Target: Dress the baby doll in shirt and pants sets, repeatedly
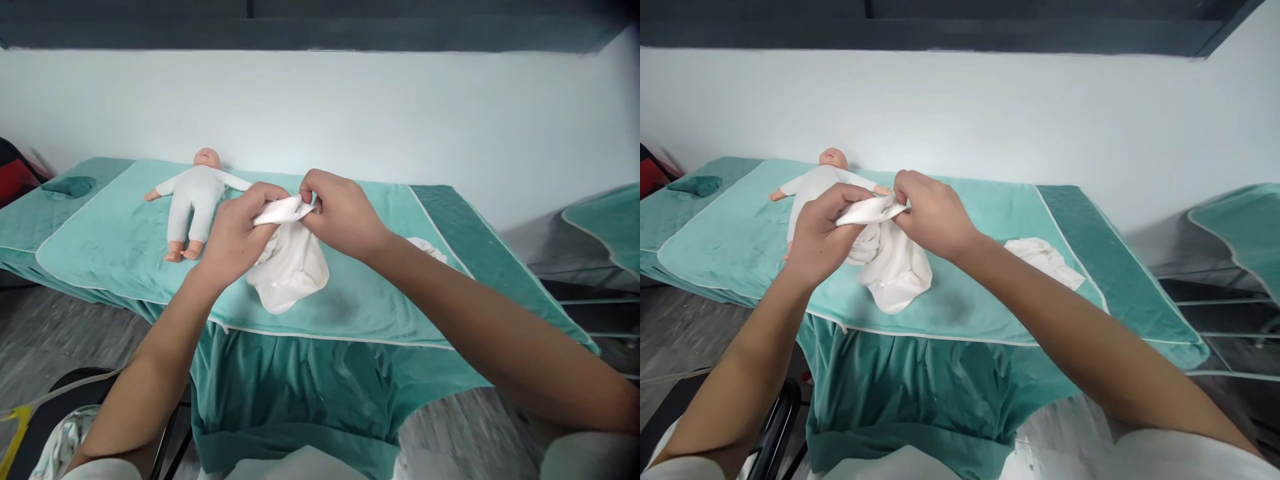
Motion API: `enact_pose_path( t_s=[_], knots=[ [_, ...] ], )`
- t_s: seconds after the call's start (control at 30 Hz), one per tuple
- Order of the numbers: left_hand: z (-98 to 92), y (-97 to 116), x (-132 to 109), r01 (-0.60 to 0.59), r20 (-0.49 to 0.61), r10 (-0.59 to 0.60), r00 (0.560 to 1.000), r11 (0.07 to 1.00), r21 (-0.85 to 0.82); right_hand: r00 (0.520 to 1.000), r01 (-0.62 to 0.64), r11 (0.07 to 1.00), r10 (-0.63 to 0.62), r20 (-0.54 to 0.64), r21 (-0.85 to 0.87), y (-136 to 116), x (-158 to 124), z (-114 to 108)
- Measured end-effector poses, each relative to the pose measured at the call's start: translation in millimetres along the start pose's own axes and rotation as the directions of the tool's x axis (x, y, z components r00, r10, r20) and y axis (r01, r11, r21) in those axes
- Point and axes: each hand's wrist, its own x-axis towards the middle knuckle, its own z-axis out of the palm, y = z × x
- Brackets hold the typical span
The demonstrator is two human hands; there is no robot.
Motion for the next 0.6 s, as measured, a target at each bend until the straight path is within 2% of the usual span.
enact_pose_path(
  t_s=[0.1, 0.17, 0.27, 0.37, 0.4, 0.47, 0.53, 0.6],
  knots=[
    [-1.3, -2.0, 0.6, 0.025, -0.097, -0.03, 0.995, 0.998, -0.056, 0.998, -0.04, 0.979, 0.032, 0.046, 0.2, 6.4, -2.2, -3.6],
    [-4.5, -5.6, 2.6, 0.013, -0.143, -0.011, 0.99, 1.0, 0.008, 0.982, -0.152, 0.919, 0.098, 0.164, 0.364, 12.2, -5.3, -4.8],
    [-9.3, -12.0, 6.4, -0.058, -0.225, 0.101, 0.969, 0.98, 0.19, 0.911, -0.308, 0.815, 0.105, 0.399, 0.491, 21.3, -10.6, -6.0],
    [-12.8, -17.4, 10.4, -0.089, -0.323, 0.224, 0.92, 0.92, 0.382, 0.828, -0.361, 0.826, 0.071, 0.556, 0.433, 30.1, -15.6, -7.9],
    [-14.0, -19.1, 11.6, -0.082, -0.349, 0.246, 0.904, 0.901, 0.425, 0.819, -0.359, 0.841, 0.077, 0.568, 0.405, 33.1, -16.9, -8.6],
    [-17.0, -23.6, 13.4, -0.066, -0.379, 0.268, 0.886, 0.88, 0.47, 0.844, -0.344, 0.863, 0.112, 0.525, 0.369, 40.1, -18.6, -10.0],
    [-20.5, -30.2, 13.4, -0.046, -0.373, 0.262, 0.89, 0.866, 0.498, 0.902, -0.308, 0.891, 0.162, 0.4, 0.333, 48.2, -18.9, -11.1],
    [-23.3, -39.0, 11.3, -0.015, -0.324, 0.241, 0.915, 0.822, 0.569, 0.946, -0.272, 0.936, 0.218, 0.239, 0.224, 56.1, -18.8, -11.3]
  ],
)
